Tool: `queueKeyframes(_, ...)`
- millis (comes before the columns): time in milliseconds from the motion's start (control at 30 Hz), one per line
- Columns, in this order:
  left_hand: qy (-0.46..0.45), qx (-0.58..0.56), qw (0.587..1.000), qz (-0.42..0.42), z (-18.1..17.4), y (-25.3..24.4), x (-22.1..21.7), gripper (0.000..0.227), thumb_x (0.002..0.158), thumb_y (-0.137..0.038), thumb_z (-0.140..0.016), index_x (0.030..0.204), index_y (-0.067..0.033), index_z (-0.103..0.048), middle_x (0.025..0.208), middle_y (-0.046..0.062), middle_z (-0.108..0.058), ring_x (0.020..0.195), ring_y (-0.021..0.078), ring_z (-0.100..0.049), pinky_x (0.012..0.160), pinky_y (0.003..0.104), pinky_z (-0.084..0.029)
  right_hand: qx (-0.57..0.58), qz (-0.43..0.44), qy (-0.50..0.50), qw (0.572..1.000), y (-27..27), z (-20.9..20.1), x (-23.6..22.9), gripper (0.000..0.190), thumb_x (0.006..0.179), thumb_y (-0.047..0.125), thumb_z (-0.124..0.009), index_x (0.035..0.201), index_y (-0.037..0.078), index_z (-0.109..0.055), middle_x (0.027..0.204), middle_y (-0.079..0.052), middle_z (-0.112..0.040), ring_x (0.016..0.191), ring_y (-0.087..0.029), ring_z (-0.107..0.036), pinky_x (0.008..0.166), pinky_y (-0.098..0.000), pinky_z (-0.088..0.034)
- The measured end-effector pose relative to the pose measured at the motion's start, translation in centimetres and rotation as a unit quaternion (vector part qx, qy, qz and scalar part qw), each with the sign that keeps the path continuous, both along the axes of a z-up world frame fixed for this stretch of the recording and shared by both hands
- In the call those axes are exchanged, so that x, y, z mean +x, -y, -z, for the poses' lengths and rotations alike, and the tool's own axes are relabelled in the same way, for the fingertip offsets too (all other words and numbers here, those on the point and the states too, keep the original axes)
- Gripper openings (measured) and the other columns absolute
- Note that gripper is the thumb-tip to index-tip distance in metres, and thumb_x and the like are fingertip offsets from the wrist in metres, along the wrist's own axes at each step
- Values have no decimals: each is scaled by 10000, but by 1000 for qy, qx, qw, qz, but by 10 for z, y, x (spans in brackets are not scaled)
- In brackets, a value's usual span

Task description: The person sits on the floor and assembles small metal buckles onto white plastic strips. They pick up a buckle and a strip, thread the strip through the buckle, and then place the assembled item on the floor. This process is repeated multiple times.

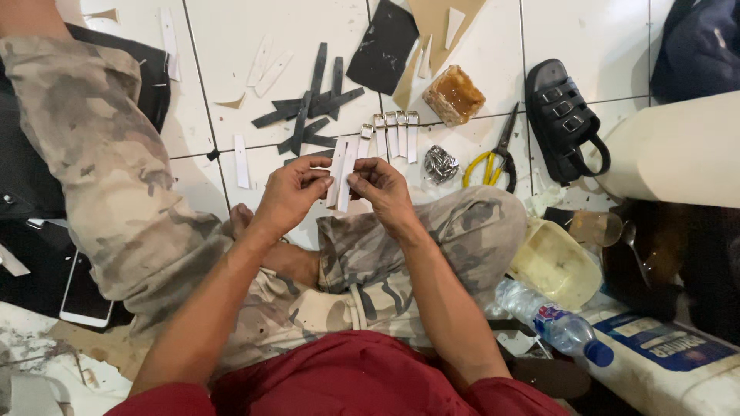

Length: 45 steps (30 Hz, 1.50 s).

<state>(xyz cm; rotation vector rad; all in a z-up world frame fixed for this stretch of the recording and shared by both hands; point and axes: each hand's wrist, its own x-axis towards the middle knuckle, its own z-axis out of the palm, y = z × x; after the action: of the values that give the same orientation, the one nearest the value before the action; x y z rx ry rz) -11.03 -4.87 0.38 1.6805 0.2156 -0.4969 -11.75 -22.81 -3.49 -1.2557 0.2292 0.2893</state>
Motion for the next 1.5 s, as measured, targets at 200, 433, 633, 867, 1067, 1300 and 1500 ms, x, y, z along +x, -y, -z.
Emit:
queueKeyframes(200,-17,-16,1000,4,2,0,-4,293,814,-87,-611,1100,-147,-632,907,53,-704,679,87,-665,657,214,-523,-11,-5,-5,1000,0,3,1,311,776,69,-741,1007,-47,-569,744,-135,-622,666,-192,-657,586,-269,-546)
queueKeyframes(433,-46,-100,993,-30,5,2,-6,316,811,-42,-612,1125,-68,-603,922,120,-685,714,129,-661,678,233,-549,-18,-3,-3,1000,0,8,1,317,767,64,-750,999,-53,-568,744,-137,-621,659,-197,-660,580,-275,-549)
queueKeyframes(633,-47,-126,990,-38,3,2,-6,314,818,-10,-598,1132,-24,-583,933,159,-678,722,142,-658,674,252,-564,-23,-12,-13,1000,1,7,1,304,775,77,-744,994,-45,-571,754,-131,-621,670,-195,-658,591,-270,-548)
queueKeyframes(867,-26,-98,994,-36,19,-1,-9,311,814,-26,-618,1123,-41,-596,920,125,-678,701,120,-643,665,241,-558,-31,-31,-22,999,0,7,0,285,782,76,-733,993,-33,-575,762,-125,-621,684,-201,-662,602,-278,-551)
queueKeyframes(1067,26,94,993,-68,45,-35,4,276,825,-147,-628,1101,-146,-629,914,79,-687,739,175,-640,709,310,-505,-42,-36,-21,998,3,15,0,303,791,103,-725,1010,-27,-561,775,-117,-619,696,-190,-651,616,-269,-542)
queueKeyframes(1300,75,266,949,-150,53,-122,39,235,822,-122,-663,1053,-155,-636,880,40,-685,790,187,-659,707,309,-497,-51,-40,-23,998,1,24,1,318,800,107,-722,1024,-45,-556,779,-136,-607,704,-214,-646,622,-292,-543)
queueKeyframes(1500,58,360,920,-146,113,-153,70,185,790,-155,-692,967,-186,-647,781,-23,-670,768,201,-655,695,339,-505,-57,-33,-26,997,-1,27,2,307,796,100,-722,1013,-47,-562,761,-133,-607,685,-210,-650,609,-284,-549)
